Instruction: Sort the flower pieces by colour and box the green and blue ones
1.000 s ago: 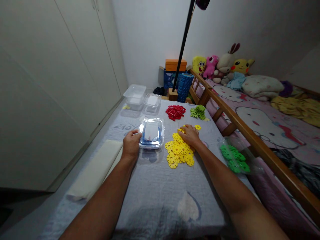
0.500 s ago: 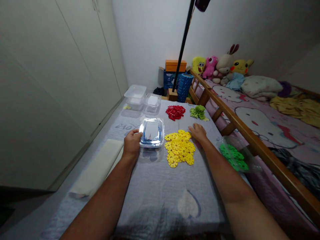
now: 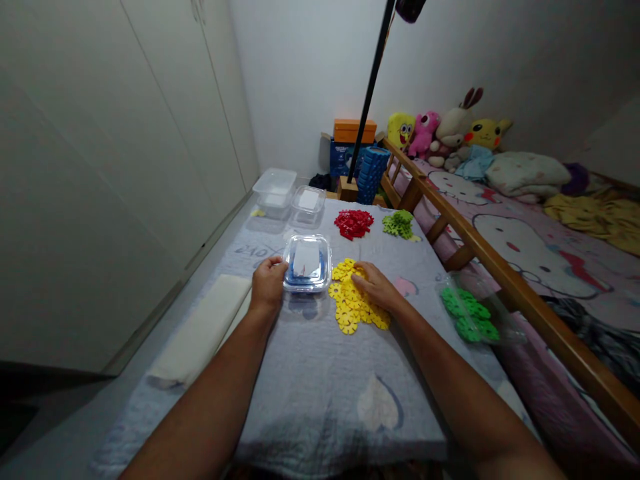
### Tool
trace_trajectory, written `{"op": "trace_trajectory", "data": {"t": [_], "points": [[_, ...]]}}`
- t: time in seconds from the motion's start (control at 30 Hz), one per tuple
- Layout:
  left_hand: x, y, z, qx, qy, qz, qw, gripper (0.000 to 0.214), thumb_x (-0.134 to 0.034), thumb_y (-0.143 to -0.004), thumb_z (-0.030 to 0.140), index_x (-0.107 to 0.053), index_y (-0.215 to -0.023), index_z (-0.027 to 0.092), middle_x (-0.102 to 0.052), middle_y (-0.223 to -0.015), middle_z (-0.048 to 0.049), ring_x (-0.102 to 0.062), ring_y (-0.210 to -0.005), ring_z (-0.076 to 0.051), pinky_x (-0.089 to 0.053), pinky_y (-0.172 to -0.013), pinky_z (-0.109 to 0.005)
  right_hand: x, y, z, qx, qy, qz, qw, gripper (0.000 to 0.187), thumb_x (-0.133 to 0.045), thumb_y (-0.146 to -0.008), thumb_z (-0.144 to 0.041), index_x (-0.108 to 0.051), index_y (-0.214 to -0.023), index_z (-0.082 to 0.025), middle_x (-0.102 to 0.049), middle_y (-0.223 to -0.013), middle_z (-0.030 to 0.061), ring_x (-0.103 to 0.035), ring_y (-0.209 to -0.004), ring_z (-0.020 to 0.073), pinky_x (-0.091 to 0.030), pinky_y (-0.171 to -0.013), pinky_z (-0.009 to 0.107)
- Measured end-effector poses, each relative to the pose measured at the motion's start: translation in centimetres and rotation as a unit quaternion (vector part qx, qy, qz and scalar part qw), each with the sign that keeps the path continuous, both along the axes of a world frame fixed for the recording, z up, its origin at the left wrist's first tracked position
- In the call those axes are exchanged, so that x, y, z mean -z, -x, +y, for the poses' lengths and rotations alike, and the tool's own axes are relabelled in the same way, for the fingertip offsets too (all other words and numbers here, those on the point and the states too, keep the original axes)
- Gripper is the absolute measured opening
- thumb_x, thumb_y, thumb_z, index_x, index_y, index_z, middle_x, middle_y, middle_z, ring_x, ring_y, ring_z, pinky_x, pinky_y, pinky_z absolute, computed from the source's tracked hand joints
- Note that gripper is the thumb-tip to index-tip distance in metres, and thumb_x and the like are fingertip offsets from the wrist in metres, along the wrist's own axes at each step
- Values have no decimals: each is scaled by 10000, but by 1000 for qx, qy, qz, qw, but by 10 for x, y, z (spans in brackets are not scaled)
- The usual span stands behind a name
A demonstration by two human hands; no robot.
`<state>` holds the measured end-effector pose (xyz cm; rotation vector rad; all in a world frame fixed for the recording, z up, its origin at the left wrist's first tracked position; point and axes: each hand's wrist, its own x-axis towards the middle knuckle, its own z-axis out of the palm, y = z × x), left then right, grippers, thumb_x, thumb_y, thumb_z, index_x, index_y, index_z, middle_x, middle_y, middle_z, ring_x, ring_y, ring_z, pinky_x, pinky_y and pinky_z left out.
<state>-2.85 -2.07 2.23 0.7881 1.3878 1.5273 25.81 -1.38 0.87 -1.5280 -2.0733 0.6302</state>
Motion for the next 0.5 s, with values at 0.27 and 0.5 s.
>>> {"op": "trace_trajectory", "data": {"t": [0.27,0.5], "points": [[-6,2,-1,11,7,10,1000,334,-711,-560,364,-679,-819,156,-628,-652,25,-540,-604,-138,-401,-593,-259,-4,10,0,10,-33,-23,999,363,-584,-961,-376,-684,-1259,-196,-673,-1381,140,-592,-1315,264,-413,-1176,455],[-3,5,2,27,-6,6,1000,308,-697,-594,408,-706,-769,154,-655,-680,1,-553,-643,-147,-435,-627,-270,-34,44,3,45,-74,35,996,242,-588,-937,-326,-730,-1078,-190,-750,-1184,113,-671,-1132,251,-486,-1049,413]]}}
